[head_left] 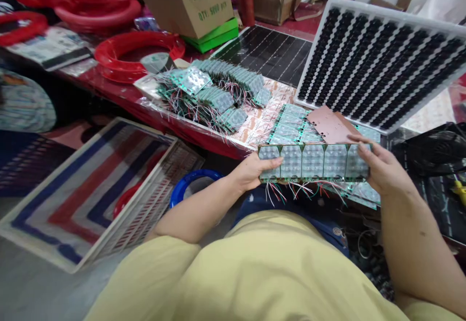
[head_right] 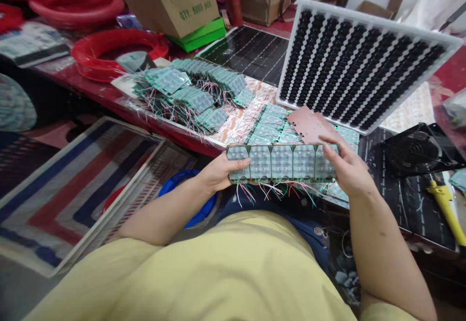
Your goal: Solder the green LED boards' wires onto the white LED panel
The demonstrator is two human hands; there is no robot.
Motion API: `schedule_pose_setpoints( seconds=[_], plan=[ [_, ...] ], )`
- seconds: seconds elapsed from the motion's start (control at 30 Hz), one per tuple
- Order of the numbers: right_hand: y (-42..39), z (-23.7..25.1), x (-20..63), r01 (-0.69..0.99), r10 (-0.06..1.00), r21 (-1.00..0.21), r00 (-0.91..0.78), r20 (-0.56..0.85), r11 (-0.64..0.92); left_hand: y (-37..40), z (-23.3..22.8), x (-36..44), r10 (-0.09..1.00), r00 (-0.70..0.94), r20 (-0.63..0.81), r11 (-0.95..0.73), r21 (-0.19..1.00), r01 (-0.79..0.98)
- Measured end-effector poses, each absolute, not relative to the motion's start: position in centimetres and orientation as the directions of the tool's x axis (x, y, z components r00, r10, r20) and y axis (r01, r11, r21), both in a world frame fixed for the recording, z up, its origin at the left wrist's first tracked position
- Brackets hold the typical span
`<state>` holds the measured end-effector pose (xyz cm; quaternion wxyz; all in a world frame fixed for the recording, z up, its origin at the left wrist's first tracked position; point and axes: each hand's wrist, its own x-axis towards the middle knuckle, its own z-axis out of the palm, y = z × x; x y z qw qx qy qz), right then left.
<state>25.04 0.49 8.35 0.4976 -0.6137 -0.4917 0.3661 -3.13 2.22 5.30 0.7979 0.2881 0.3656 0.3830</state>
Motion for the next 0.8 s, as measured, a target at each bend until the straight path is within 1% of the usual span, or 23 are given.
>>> schedule_pose_setpoints(
  seconds=[0.03,0.07,0.1,0.13,0.17,0.2,0.23,0.27,0.3,0.37,0.53,0.67,0.73,0.8],
  plan=[
    [0.4,8.7,25.2,0.33,0.946,-0.944,0.296,0.135,0.032,2.1,5.3,-3.1,0.826,0.429,-0.367,0.535,0.751,-0.387],
    [0.3,9.1,25.3,0.458,0.914,-0.885,0.315,0.254,0.088,1.9,5.3,-3.0,0.828,0.423,-0.368,0.528,0.764,-0.37],
    [0.1,9.6,25.2,0.602,0.878,-0.784,0.284,0.386,0.15,1.8,5.3,-2.9,0.831,0.421,-0.363,0.519,0.778,-0.353],
    [-0.2,10.2,24.9,0.733,0.848,-0.645,0.184,0.497,0.218,1.7,5.3,-2.8,0.835,0.424,-0.351,0.505,0.794,-0.337],
    [-0.4,10.7,24.5,0.819,0.839,-0.494,0.027,0.543,0.293,1.6,5.3,-2.6,0.837,0.435,-0.331,0.488,0.811,-0.322],
    [-0.6,11.1,23.9,0.843,0.826,-0.371,-0.141,0.546,0.39,1.5,5.3,-2.5,0.841,0.447,-0.306,0.467,0.828,-0.311],
    [-0.8,11.4,23.2,0.829,0.807,-0.284,-0.292,0.513,0.481,1.4,5.2,-2.3,0.845,0.458,-0.277,0.441,0.845,-0.303],
    [-0.9,11.6,22.6,0.801,0.78,-0.227,-0.404,0.478,0.554,1.4,5.2,-2.2,0.847,0.47,-0.248,0.415,0.861,-0.295],
    [-1.0,11.8,22.1,0.771,0.756,-0.197,-0.48,0.446,0.606,1.4,5.1,-2.1,0.846,0.484,-0.222,0.391,0.876,-0.282],
    [-1.1,11.9,21.4,0.737,0.734,-0.192,-0.537,0.416,0.648,1.4,5.0,-2.0,0.846,0.501,-0.183,0.339,0.91,-0.24],
    [-1.3,12.1,21.4,0.735,0.748,-0.228,-0.524,0.408,0.639,1.4,5.2,-2.1,0.832,0.536,-0.143,0.244,0.962,-0.122],
    [-1.7,12.5,21.5,0.755,0.789,-0.266,-0.498,0.36,0.599,1.3,5.8,-2.1,0.822,0.565,-0.065,0.105,0.994,-0.039],
    [-1.8,12.6,21.5,0.778,0.818,-0.278,-0.482,0.312,0.564,1.4,6.0,-2.1,0.81,0.586,-0.027,0.034,0.999,-0.001],
    [-1.7,12.8,21.4,0.802,0.84,-0.26,-0.483,0.247,0.538,1.4,6.1,-2.0,0.797,0.604,0.013,-0.029,0.999,0.018]
  ],
)
